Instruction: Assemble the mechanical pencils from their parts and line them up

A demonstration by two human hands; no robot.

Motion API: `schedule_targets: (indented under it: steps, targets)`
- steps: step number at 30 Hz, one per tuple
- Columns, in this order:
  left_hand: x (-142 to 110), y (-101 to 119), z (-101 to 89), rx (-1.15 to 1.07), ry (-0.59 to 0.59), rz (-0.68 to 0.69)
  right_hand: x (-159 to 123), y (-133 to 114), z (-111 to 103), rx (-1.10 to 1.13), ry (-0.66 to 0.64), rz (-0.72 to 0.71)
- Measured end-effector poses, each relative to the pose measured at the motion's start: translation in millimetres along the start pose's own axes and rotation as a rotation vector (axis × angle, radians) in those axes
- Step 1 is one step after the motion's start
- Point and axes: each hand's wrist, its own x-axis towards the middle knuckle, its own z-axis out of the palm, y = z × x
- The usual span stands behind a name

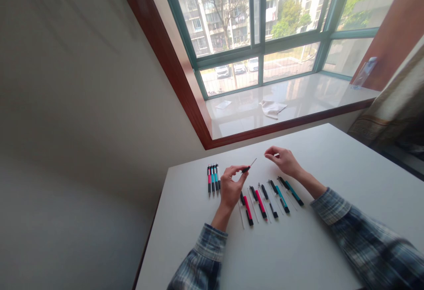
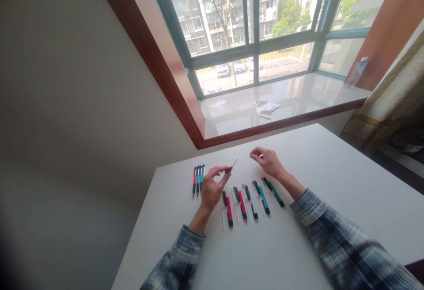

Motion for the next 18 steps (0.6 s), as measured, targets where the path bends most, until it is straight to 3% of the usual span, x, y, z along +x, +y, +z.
schedule_targets:
  steps: [11, 18]
  targets:
    - [-1, -7, 0.2, 0.076, -0.033, 0.04, -5, -27, 0, 0.661, 0.051, 0.079]
    - [-1, -7, 1.1, 0.088, -0.043, 0.057, -11, -46, -1, 0.793, 0.034, 0.055]
